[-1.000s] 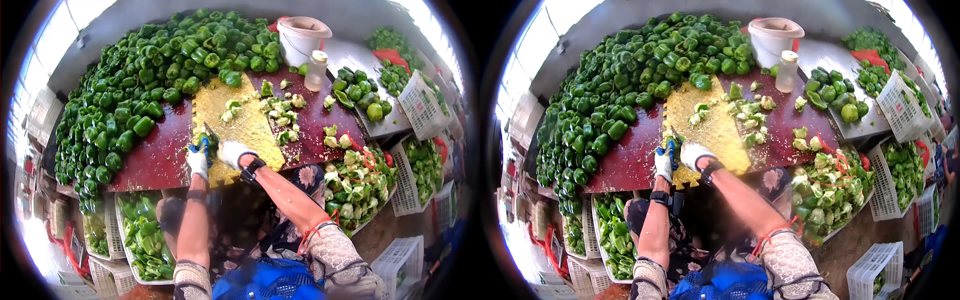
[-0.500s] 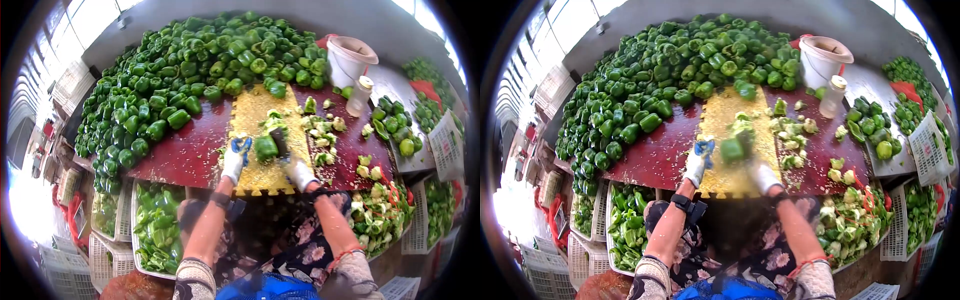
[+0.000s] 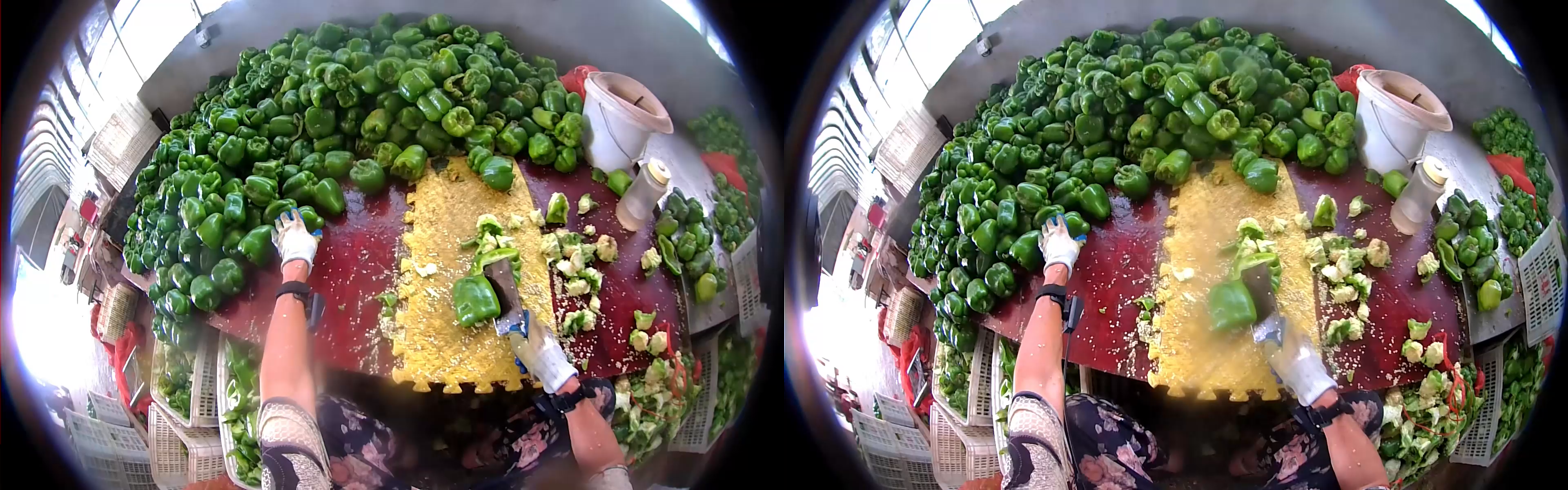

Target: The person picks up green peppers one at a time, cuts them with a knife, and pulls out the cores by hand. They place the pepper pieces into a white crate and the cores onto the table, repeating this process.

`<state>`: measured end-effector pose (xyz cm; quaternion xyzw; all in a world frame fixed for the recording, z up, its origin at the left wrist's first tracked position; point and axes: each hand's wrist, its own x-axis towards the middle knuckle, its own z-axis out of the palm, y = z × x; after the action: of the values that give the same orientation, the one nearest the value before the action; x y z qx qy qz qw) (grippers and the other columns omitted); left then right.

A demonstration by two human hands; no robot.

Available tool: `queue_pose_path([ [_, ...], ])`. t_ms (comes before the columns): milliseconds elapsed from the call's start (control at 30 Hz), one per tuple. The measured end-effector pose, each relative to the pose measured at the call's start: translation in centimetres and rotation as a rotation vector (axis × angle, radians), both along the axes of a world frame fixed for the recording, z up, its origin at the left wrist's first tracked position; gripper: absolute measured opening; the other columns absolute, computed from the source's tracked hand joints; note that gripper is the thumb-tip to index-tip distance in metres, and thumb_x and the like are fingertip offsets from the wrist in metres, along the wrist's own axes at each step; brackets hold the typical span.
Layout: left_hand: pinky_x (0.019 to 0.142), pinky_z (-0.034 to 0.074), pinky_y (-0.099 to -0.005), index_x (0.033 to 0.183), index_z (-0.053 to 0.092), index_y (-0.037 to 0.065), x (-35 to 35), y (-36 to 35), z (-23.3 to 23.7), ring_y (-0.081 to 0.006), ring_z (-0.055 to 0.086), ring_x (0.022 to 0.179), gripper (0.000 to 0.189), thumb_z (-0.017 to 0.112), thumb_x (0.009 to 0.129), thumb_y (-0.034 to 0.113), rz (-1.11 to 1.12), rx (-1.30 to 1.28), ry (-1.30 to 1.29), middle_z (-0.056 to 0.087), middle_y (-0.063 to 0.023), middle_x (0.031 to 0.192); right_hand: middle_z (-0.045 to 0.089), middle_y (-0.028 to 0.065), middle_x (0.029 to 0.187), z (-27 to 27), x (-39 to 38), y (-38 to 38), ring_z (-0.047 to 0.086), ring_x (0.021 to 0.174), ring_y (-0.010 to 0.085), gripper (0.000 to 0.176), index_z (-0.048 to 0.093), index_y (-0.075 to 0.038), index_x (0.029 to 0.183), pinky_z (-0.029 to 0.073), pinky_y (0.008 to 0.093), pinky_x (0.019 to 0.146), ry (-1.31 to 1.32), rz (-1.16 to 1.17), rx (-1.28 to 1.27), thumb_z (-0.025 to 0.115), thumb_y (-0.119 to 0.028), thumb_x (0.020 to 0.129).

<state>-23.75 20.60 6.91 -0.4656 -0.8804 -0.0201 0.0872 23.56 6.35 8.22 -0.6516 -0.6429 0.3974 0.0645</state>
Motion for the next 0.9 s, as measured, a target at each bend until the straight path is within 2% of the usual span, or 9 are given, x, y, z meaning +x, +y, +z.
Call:
queue_pose_path([
  [100,0.108,0.036,-0.0563,0.147,0.039,0.014,0.7,1.0,0.5,-0.0368,0.035,0.139,0.088,0.078,0.075,0.047,0.051,-0.032,0.026,0.034,-0.0136,0.153,0.055,0.0343,0.119,0.3,-0.4,0.2,0.057,0.107,0.0447,0.07,0.033,0.01,0.141,0.05,0.0451,0.088,0.06,-0.07,-0.05,0.053,-0.031,0.088],
  [333,0.114,0.031,-0.0403,0.139,0.048,0.004,-1.1,-0.5,0.2,-0.0265,0.051,0.128,0.087,0.073,0.075,0.058,0.047,-0.098,-0.07,0.059,-0.016,0.131,0.058,0.0345,0.115,-0.8,-0.3,-0.5,0.055,0.109,0.0474,0.065,0.04,0.01,0.135,0.042,0.0478,0.098,0.012,-0.047,0.149,0.052,-0.033,0.088],
  [433,0.112,0.033,-0.0443,0.13,0.056,0.004,-0.9,-3.1,-0.1,-0.0306,0.054,0.125,0.081,0.072,0.074,0.06,0.006,-0.118,-0.087,0.06,-0.0175,0.129,0.058,0.0343,0.115,-0.2,-0.3,-0.9,0.054,0.111,0.0472,0.064,0.041,0.009,0.135,0.042,0.0481,0.098,0.03,-0.056,0.158,0.052,-0.034,0.089],
  [567,0.102,0.04,-0.045,0.111,0.066,0.003,-0.2,-7.7,-2.3,-0.0348,0.06,0.111,0.07,0.077,0.069,0.058,0.031,0.181,-0.154,0.068,-0.0183,0.111,0.058,0.0315,0.12,2.9,-0.5,-2.4,0.064,0.098,0.0395,0.06,0.042,0.008,0.135,0.052,0.0463,0.081,0.36,-0.281,0.018,0.053,-0.031,0.09],
  [600,0.087,0.049,-0.0419,0.1,0.067,0.003,-1.6,-7.7,-4.4,-0.0301,0.067,0.092,0.061,0.083,0.066,0.051,0.035,0.303,-0.12,0.071,-0.0145,0.097,0.057,0.0286,0.12,0.8,-0.7,-2.7,0.066,0.087,0.0305,0.057,0.044,0.006,0.133,0.054,0.0414,0.07,0.416,-0.391,0.116,0.055,-0.03,0.09],
  [633,0.067,0.052,-0.0365,0.09,0.067,0.004,-3.1,-7.7,-5.6,-0.0217,0.066,0.072,0.05,0.09,0.064,0.04,0.077,0.416,-0.514,0.069,-0.0084,0.084,0.056,0.0269,0.118,-0.5,-0.8,-3.1,0.065,0.075,0.0246,0.056,0.043,0.004,0.135,0.053,0.0381,0.06,0.387,-0.358,0.352,0.057,-0.026,0.09],
  [700,0.067,0.055,-0.0319,0.095,0.067,0.002,0.0,-10.2,-3.4,-0.017,0.065,0.071,0.042,0.09,0.066,0.021,0.022,0.659,-1.168,0.07,-0.0067,0.085,0.06,0.0253,0.107,-5.2,0.2,-2.4,0.065,0.075,0.0278,0.055,0.041,0.004,0.135,0.054,0.0412,0.062,0.273,0.037,0.608,0.06,-0.02,0.09],
  [767,0.069,0.054,-0.0285,0.094,0.064,0.001,4.3,-11.3,-1.6,-0.0124,0.061,0.073,0.034,0.086,0.069,0.006,-0.052,0.719,-1.224,0.066,-0.0043,0.086,0.067,0.0234,0.094,-1.5,-1.8,-4.2,0.067,0.085,0.0359,0.046,0.046,0.001,0.128,0.055,0.0474,0.069,0.171,0.061,0.498,0.061,-0.019,0.09],
  [900,0.088,0.054,-0.0367,0.12,0.058,0.002,13.2,-13.5,-2.9,-0.0192,0.063,0.094,0.06,0.086,0.067,-0.001,-0.24,0.854,-1.446,0.065,-0.0072,0.111,0.067,0.0257,0.105,-1.8,-2.7,-3.5,0.065,0.1,0.0395,0.061,0.04,-0.004,0.141,0.05,0.0517,0.086,-0.058,0.241,0.398,0.063,-0.029,0.089],
])
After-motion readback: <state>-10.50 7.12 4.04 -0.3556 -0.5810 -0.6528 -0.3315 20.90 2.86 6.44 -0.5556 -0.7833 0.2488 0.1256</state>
